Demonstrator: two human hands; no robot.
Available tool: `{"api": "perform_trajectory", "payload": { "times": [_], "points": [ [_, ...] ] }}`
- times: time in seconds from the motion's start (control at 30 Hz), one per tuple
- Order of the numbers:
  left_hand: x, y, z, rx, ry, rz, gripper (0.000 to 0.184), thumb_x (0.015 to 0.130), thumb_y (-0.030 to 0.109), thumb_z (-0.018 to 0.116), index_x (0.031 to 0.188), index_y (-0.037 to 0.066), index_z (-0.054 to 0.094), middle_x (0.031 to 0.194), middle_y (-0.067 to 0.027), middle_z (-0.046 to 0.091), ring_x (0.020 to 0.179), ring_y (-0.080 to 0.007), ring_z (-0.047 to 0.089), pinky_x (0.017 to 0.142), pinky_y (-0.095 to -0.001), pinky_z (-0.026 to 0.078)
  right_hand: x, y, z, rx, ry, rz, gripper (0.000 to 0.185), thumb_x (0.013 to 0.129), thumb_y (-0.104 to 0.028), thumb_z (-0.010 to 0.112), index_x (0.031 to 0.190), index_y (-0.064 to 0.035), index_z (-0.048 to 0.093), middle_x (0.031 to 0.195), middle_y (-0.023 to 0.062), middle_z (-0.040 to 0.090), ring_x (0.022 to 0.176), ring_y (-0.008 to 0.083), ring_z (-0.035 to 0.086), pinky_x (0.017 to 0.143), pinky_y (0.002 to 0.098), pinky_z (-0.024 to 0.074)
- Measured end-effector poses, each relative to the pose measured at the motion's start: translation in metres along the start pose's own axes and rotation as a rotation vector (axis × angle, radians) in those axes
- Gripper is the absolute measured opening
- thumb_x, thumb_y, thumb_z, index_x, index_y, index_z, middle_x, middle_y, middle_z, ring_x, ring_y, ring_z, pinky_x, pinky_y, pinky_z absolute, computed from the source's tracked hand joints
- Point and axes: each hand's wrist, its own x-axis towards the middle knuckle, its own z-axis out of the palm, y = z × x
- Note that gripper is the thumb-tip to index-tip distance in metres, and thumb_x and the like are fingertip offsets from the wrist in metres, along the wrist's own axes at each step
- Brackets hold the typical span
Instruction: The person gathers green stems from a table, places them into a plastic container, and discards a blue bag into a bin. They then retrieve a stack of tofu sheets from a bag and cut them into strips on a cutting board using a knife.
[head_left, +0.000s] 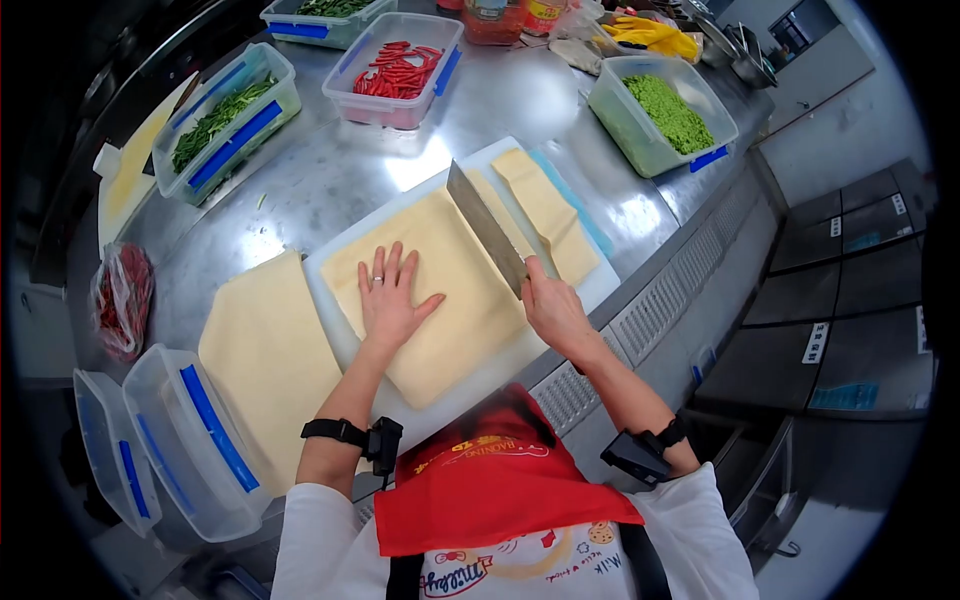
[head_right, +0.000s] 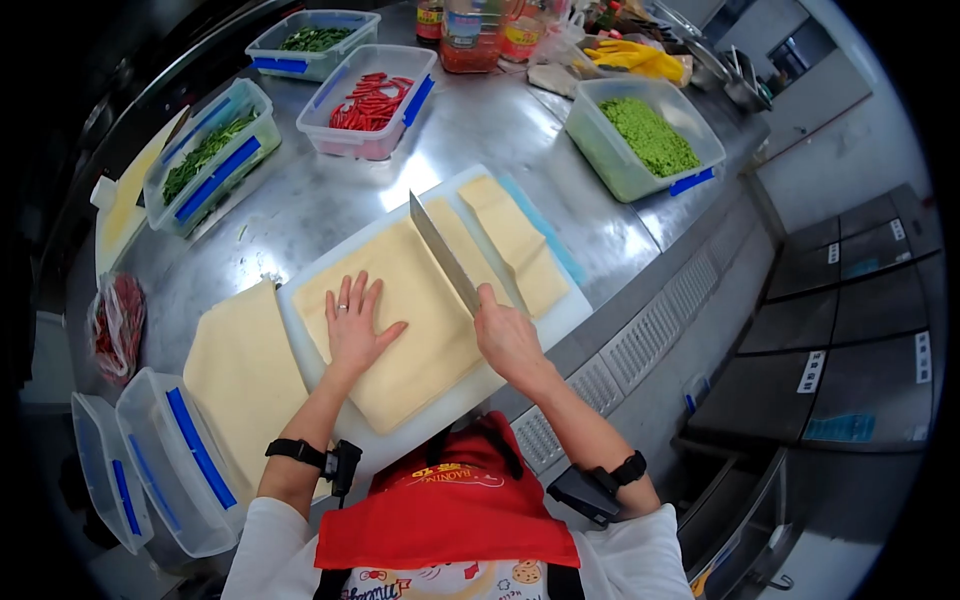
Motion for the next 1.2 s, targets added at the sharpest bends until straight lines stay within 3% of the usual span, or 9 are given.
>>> {"api": "perform_trajectory", "payload": {
  "times": [0.47, 0.67, 0.9, 1.2],
  "points": [
    [0.0, -0.001, -0.003, -0.03, -0.023, -0.005, 0.08, 0.071, 0.053, 0.068, 0.134, 0.011, 0.045, 0.146, -0.0093, 0.033, 0.137, -0.0316, 0.024, 0.11, -0.0562, 0.011, 0.027, -0.02, 0.004, -0.052, -0.126, -0.002, 0.018, 0.086, -0.006, 0.045, 0.1, 0.0008, 0.037, 0.067, 0.0267, 0.058, 0.068, 0.0476, 0.056, 0.062, 0.0566, 0.0421],
    [0.0, -0.004, 0.0, -0.028, 0.004, 0.013, 0.079, 0.072, 0.057, 0.065, 0.134, 0.011, 0.046, 0.146, -0.0094, 0.033, 0.138, -0.0313, 0.023, 0.111, -0.0563, 0.01, 0.045, -0.006, 0.035, -0.005, -0.018, -0.043, 0.019, 0.085, -0.004, 0.046, 0.1, 0.0015, 0.037, 0.067, 0.0279, 0.057, 0.068, 0.048, 0.056, 0.06, 0.0558, 0.0414],
    [-0.001, -0.003, 0.001, -0.024, -0.006, -0.007, 0.08, 0.072, 0.057, 0.066, 0.134, 0.012, 0.045, 0.146, -0.008, 0.032, 0.138, -0.0303, 0.022, 0.112, -0.0551, 0.01, -0.02, -0.001, -0.01, -0.03, -0.129, 0.032, 0.017, 0.09, -0.009, 0.044, 0.1, 0.0016, 0.036, 0.068, 0.029, 0.056, 0.067, 0.0484, 0.054, 0.06, 0.0566, 0.0402],
    [0.003, 0.003, 0.0, -0.008, -0.034, -0.004, 0.081, 0.072, 0.052, 0.069, 0.136, 0.011, 0.042, 0.147, -0.009, 0.031, 0.138, -0.0311, 0.022, 0.111, -0.0551, 0.011, -0.049, 0.016, 0.019, -0.02, -0.092, 0.169, 0.018, 0.091, -0.013, 0.045, 0.102, -0.002, 0.036, 0.069, 0.027, 0.058, 0.068, 0.0489, 0.056, 0.061, 0.0578, 0.0423]
  ]
}}
